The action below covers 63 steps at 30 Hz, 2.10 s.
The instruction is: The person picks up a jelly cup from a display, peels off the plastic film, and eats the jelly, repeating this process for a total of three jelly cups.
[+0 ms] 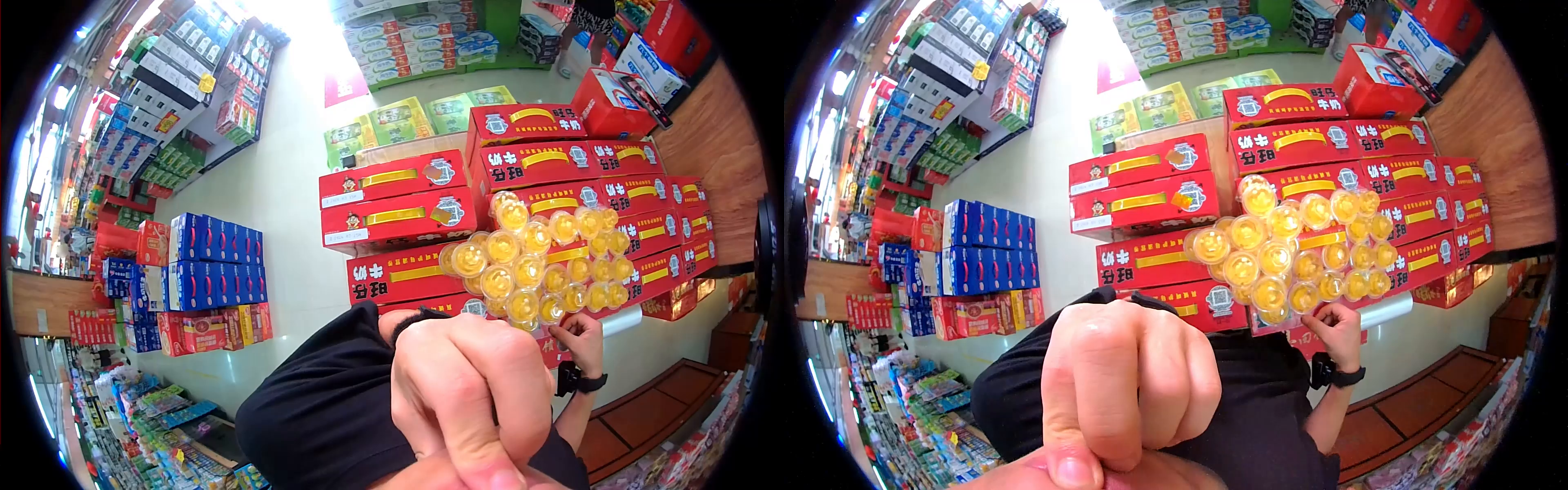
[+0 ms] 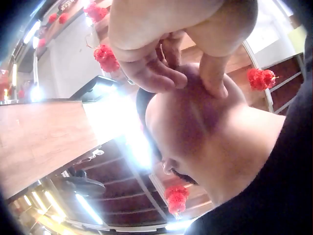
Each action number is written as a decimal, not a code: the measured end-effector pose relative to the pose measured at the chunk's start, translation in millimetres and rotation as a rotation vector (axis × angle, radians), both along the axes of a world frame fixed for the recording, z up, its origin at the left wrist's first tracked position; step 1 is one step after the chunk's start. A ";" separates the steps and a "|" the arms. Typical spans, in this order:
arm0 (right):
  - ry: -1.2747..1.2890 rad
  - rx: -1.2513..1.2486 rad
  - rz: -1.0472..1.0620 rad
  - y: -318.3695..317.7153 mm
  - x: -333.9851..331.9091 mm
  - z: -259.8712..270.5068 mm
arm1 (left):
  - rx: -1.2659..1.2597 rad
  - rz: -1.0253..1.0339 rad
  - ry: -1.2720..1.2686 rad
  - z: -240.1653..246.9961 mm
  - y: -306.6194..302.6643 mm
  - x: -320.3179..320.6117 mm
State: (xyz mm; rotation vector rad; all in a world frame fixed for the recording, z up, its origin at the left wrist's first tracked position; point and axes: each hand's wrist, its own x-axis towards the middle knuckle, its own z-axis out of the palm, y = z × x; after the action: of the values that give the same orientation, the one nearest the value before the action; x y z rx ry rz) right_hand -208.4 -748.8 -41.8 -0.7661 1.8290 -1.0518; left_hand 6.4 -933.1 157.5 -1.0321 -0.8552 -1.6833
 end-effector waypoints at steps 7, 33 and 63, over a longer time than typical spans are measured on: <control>0.036 0.019 0.019 -1.2 -1.4 -0.1 | 0.073 0.025 -0.084 7.6 4.8 6.6; -0.010 0.015 0.028 -1.3 -3.9 -1.6 | 0.106 0.061 -0.037 1.7 8.9 3.7; -0.038 0.025 0.038 -4.7 -3.7 4.4 | 0.122 -0.083 -0.182 13.3 5.3 18.3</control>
State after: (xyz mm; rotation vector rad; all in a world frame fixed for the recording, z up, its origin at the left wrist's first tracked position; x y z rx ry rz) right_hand -212.1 -753.5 -37.4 -0.7575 1.7854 -1.0105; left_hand 24.7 -927.8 170.8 -0.8510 -0.8235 -1.8975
